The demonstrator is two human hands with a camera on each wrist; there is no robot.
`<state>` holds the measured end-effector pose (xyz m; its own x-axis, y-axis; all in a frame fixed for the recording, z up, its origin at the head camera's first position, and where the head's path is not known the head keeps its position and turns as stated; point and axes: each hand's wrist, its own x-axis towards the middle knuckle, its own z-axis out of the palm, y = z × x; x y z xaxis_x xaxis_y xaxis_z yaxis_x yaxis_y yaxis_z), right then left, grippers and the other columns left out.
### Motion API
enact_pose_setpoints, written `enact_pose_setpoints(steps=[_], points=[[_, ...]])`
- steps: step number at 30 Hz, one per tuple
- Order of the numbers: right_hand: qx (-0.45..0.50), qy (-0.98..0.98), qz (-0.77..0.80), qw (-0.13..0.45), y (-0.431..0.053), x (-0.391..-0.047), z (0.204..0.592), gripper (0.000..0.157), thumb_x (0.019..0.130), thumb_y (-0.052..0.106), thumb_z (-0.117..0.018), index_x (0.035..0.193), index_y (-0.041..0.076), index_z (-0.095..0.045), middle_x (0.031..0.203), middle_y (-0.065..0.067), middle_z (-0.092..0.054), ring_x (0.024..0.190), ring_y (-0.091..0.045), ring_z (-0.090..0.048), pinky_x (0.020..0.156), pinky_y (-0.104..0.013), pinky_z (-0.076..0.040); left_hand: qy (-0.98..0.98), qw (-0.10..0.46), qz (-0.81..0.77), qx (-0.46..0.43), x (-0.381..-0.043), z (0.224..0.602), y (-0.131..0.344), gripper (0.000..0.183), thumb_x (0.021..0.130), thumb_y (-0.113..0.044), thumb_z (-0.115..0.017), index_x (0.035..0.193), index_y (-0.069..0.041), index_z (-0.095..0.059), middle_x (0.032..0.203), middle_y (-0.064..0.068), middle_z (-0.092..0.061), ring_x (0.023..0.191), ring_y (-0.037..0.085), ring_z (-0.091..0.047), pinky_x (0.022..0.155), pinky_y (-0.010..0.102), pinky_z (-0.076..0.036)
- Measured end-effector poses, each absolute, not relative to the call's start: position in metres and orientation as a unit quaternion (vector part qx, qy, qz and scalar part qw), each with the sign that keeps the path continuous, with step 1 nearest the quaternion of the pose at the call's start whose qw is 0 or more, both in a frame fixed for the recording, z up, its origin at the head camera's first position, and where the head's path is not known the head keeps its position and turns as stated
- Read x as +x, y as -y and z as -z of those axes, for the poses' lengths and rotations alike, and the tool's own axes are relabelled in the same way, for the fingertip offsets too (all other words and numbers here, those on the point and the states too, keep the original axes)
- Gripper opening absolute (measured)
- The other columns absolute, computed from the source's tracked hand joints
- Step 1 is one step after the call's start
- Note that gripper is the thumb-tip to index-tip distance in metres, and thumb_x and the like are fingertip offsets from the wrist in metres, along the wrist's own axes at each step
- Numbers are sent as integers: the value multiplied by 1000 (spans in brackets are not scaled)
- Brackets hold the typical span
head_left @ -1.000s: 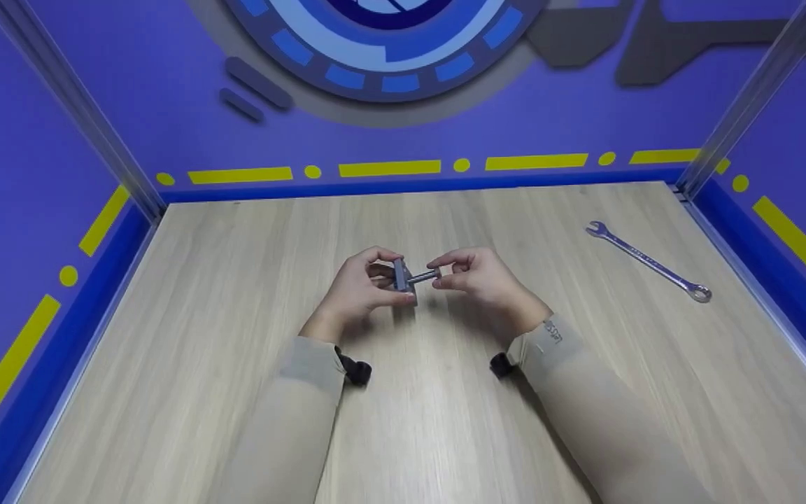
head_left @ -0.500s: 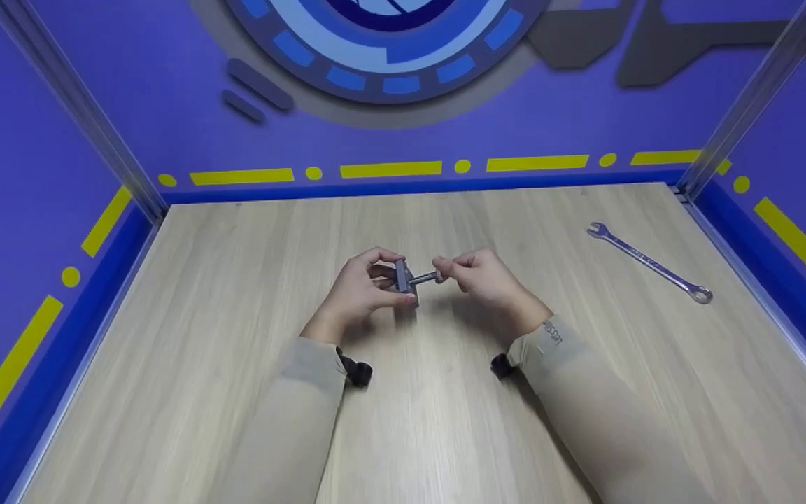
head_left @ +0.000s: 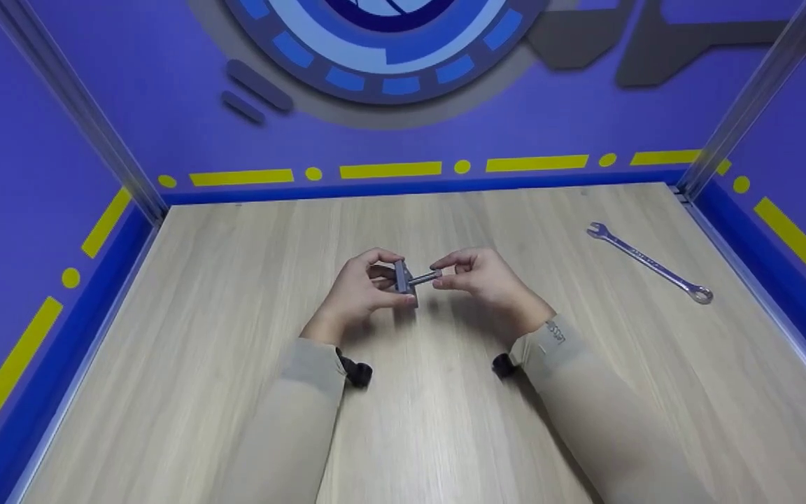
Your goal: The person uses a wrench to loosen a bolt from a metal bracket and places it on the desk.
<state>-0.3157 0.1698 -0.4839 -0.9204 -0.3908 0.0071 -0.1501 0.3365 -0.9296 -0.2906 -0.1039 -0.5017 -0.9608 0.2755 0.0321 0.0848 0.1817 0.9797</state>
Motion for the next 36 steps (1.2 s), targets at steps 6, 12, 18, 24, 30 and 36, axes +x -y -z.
enact_pose_setpoints(steps=[6, 12, 18, 24, 30, 36], points=[[-186, -803, 558, 97, -169, -317, 486, 36, 90, 1, -89, 126, -2, -83, 63, 12, -48, 59, -5, -41, 53, -18, -31, -766, 74, -626, 128, -291, 501, 104, 75, 79, -4, -103, 144, -4, -67, 131, 15, -80, 124, 28, -80, 106, 37, -68], [-186, -807, 547, 122, -171, -317, 483, 46, 96, 14, -90, 138, 1, -78, 67, 9, -51, 61, -7, -42, 55, -20, -34, -768, 73, -623, 131, -290, 501, 104, 74, 80, -4, -103, 145, -3, -67, 132, 14, -79, 125, 26, -80, 108, 38, -67], [-149, -829, 521, 136, -169, -316, 484, 48, 115, 44, -67, 106, 1, -86, 62, 9, -49, 60, -11, -39, 54, -24, -30, -770, 73, -620, 132, -289, 499, 102, 76, 79, -4, -103, 145, -3, -66, 135, 13, -79, 127, 27, -80, 110, 38, -67], [-169, -832, 511, 132, -168, -316, 483, 41, 112, 36, -73, 107, -3, -85, 67, 10, -49, 65, -12, -41, 57, -24, -30, -769, 74, -621, 131, -290, 499, 103, 79, 78, -3, -104, 147, 0, -65, 135, 13, -79, 126, 27, -79, 109, 37, -67], [-184, -816, 535, 121, -171, -314, 483, 26, 99, 15, -87, 120, 0, -83, 69, 8, -51, 63, -9, -41, 56, -21, -31, -768, 76, -622, 128, -291, 502, 103, 79, 78, -3, -104, 147, 2, -64, 131, 13, -80, 125, 26, -80, 108, 35, -67], [-195, -809, 544, 109, -170, -314, 483, 34, 92, 2, -87, 124, -4, -80, 65, 11, -43, 59, -6, -37, 52, -20, -29, -773, 74, -617, 126, -291, 502, 103, 77, 78, -4, -104, 145, -2, -66, 138, 14, -77, 127, 28, -80, 110, 40, -67]])
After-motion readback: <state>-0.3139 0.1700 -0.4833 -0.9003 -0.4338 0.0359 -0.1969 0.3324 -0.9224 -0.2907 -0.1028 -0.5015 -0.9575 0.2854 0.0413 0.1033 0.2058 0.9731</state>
